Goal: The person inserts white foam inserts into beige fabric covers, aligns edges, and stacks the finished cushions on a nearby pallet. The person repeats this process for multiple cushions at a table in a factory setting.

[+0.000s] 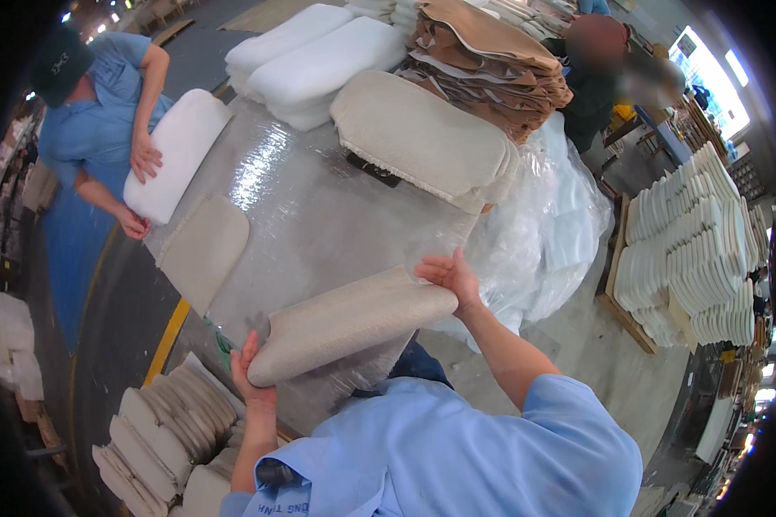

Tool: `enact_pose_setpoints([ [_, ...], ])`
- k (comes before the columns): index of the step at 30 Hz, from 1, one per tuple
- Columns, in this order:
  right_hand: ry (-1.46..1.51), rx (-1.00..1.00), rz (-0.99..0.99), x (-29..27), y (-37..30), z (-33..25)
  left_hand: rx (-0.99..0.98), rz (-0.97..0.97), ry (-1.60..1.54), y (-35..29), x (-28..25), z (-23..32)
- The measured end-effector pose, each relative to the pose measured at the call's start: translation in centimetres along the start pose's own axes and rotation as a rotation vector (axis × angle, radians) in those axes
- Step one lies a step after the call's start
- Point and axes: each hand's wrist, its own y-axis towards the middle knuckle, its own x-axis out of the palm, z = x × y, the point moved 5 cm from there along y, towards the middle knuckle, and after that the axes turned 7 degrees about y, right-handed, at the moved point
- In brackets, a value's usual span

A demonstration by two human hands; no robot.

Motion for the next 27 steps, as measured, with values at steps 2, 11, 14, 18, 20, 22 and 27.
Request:
enact_pose_setpoints([
  [2,0.018,-0.052,-0.021,-1.1,1.2,0.4,0.033,-0.033,0.027,0.9,0.1,-0.3],
  [11,-0.142,-0.132,0.301,1.3,3.4,-2.8,0.085,0.306,0.13,2.2,2.2,1.3],
  [14,-0.568,-0.323,0.32,4.6,3.6,-6.8,0.226,0.112,0.441,0.2,3.2,2.6],
  [18,-1.234,-0.349,0.229,9.6,3.9,-8.1,0.044,-0.066,0.355,-1.1,2.4,-1.8],
  [20,-1.723,-0.538,0.214,8.6,4.8,-5.1,-0.134,-0.089,0.316,0.0,2.5,-5.8],
  [22,-2.033,-0.602,0.182,7.9,5.5,-2.4,-0.097,-0.08,0.256,-0.8,3.0,-8.0],
  [27,-2.289,-0.558,-0.168,11.9,3.7,5.0,-0.094,0.046,0.254,-2.1,2.1,-8.9],
])
